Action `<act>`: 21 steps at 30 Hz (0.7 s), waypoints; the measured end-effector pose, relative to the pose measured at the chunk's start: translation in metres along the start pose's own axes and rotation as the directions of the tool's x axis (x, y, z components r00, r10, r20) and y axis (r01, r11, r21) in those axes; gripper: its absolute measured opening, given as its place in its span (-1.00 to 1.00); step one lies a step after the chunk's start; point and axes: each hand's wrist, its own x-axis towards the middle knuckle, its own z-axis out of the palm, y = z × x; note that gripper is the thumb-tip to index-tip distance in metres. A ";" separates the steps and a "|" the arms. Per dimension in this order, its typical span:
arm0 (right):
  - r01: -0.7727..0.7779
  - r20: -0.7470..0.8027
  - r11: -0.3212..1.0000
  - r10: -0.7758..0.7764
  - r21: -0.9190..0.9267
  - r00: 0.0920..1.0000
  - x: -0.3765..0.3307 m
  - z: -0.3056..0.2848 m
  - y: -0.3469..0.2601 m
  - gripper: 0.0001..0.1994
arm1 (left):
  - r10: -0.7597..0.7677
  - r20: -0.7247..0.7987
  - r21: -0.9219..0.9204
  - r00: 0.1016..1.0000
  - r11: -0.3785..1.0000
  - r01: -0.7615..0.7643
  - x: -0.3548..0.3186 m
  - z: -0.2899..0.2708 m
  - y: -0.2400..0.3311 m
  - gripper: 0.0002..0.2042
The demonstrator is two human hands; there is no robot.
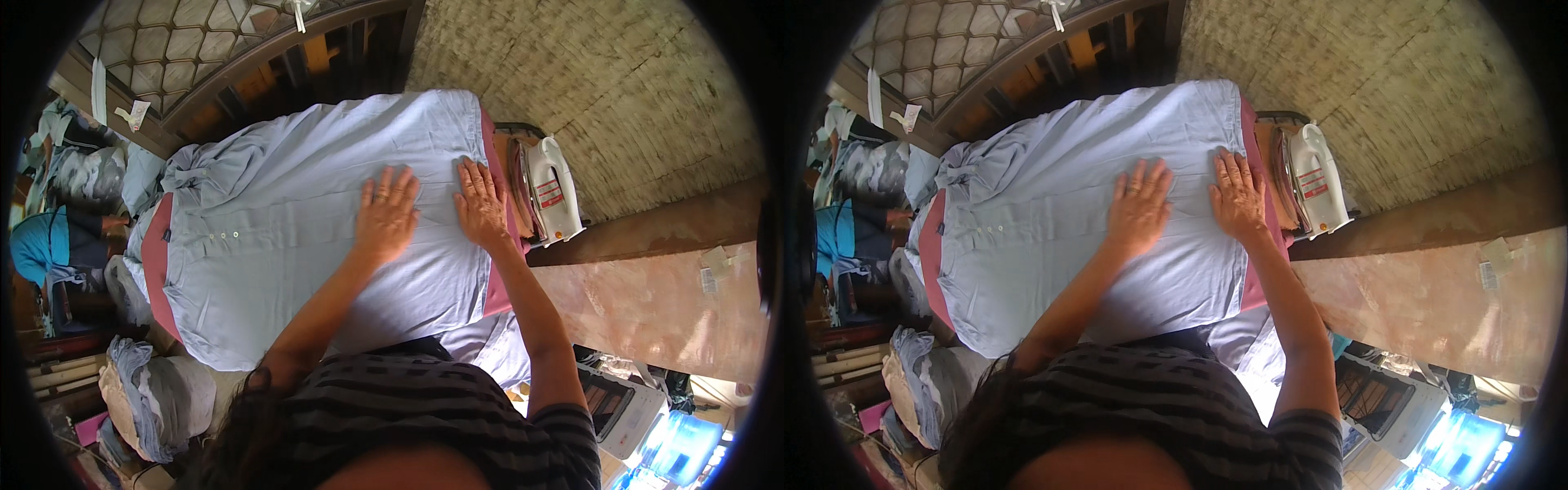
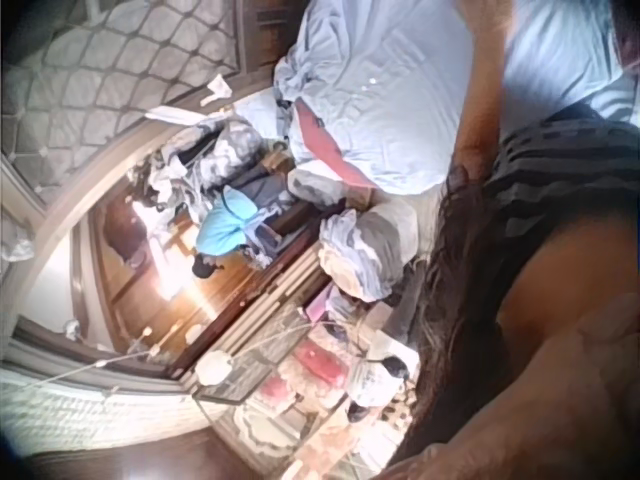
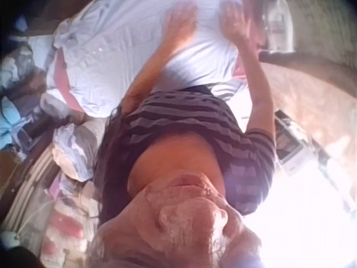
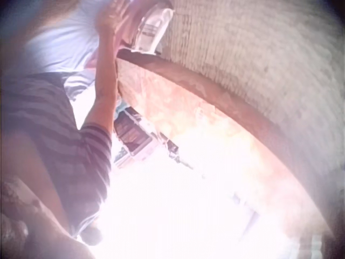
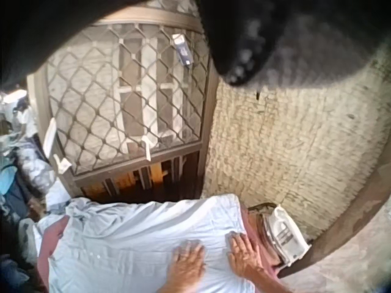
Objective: The person irons a light blue shirt on a pink ironing board using an iron, then picks up the shirt and shakes it before laying it back down to continue ironing different sections.
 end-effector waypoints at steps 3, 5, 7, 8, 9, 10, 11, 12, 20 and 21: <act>-0.030 0.001 0.999 0.030 0.018 1.000 0.000 -0.005 0.001 -0.41 | -0.079 0.043 0.092 0.996 0.993 0.075 -0.010 -0.005 -0.030 -0.48; -0.035 -0.002 0.999 0.035 0.035 0.999 0.001 -0.004 -0.001 -0.41 | -0.110 0.039 0.101 0.993 0.989 0.106 -0.014 -0.009 -0.037 -0.48; -0.051 0.023 0.998 0.050 0.034 0.998 0.003 -0.004 -0.004 -0.41 | -0.121 0.039 0.113 0.992 0.987 0.116 -0.016 -0.012 -0.040 -0.48; -0.064 0.054 0.998 0.063 0.018 0.997 0.005 -0.007 -0.006 -0.41 | -0.122 0.041 0.109 0.992 0.987 0.117 -0.016 -0.014 -0.039 -0.48; -0.077 0.085 0.997 0.077 0.002 0.993 0.006 -0.008 -0.009 -0.41 | -0.123 0.043 0.106 0.992 0.987 0.118 -0.015 -0.015 -0.037 -0.48; -0.028 0.056 0.999 0.029 -0.023 0.998 0.007 -0.007 -0.011 -0.40 | -0.123 0.045 0.102 0.991 0.988 0.117 -0.014 -0.016 -0.036 -0.47; 0.021 0.026 0.998 -0.020 -0.050 0.999 0.009 -0.006 -0.015 -0.39 | -0.117 0.042 0.098 0.992 0.989 0.113 -0.013 -0.016 -0.036 -0.47; 0.068 -0.003 0.995 -0.069 -0.079 0.998 0.011 -0.006 -0.019 -0.38 | -0.111 0.039 0.093 0.993 0.990 0.107 -0.012 -0.016 -0.036 -0.47; 0.142 0.061 0.982 -0.150 0.123 0.987 0.003 -0.005 -0.038 -0.32 | -0.143 0.058 0.091 0.988 0.986 0.137 -0.022 -0.023 -0.046 -0.48; 0.113 0.042 0.986 -0.119 0.126 0.992 0.003 -0.005 -0.035 -0.31 | -0.154 0.054 0.106 0.987 0.983 0.147 -0.026 -0.026 -0.051 -0.47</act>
